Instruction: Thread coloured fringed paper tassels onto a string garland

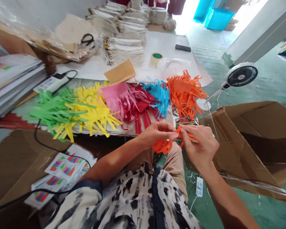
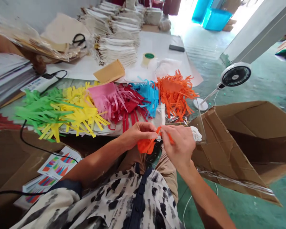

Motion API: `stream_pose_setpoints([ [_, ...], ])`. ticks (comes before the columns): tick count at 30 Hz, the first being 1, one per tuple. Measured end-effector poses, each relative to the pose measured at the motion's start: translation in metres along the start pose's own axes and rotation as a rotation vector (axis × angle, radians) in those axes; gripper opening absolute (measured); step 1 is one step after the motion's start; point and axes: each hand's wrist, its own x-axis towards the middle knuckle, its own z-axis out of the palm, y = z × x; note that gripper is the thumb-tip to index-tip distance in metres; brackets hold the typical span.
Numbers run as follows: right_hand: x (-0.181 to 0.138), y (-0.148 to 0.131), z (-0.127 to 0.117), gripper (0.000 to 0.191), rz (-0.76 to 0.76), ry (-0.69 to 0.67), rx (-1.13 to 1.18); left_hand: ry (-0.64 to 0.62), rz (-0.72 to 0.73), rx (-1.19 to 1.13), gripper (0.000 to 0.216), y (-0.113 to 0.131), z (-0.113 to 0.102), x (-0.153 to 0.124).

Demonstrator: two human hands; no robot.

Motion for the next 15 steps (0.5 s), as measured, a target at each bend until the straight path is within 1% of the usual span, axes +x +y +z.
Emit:
stream_pose_setpoints([
  [2,0.007,-0.002,0.008,0.013,0.284,-0.043,0.259,0.061,0.116,0.052,0.036,0.006,0.001,0.004],
  [3,0.010,-0.002,0.012,0.016,0.393,-0.062,0.382,0.087,0.165,0.071,0.035,0.009,0.001,0.006],
  [4,0.013,0.000,0.015,0.018,0.468,-0.082,0.488,0.102,0.197,0.075,0.035,0.012,0.001,0.007],
  [5,0.016,0.002,0.018,0.019,0.509,-0.097,0.570,0.109,0.212,0.064,0.036,0.014,0.001,0.009],
  [8,0.025,0.009,0.022,0.018,0.511,-0.190,0.677,0.130,0.218,0.008,0.036,0.014,-0.002,0.014],
  [10,0.033,0.014,0.024,0.020,0.477,-0.273,0.645,0.151,0.232,-0.004,0.037,0.010,-0.008,0.017],
  [12,0.044,0.018,0.028,0.023,0.436,-0.320,0.583,0.163,0.251,-0.006,0.038,0.007,-0.017,0.023],
  [15,0.072,0.026,0.046,0.029,0.355,-0.365,0.530,0.207,0.283,-0.030,0.039,0.009,-0.034,0.038],
])
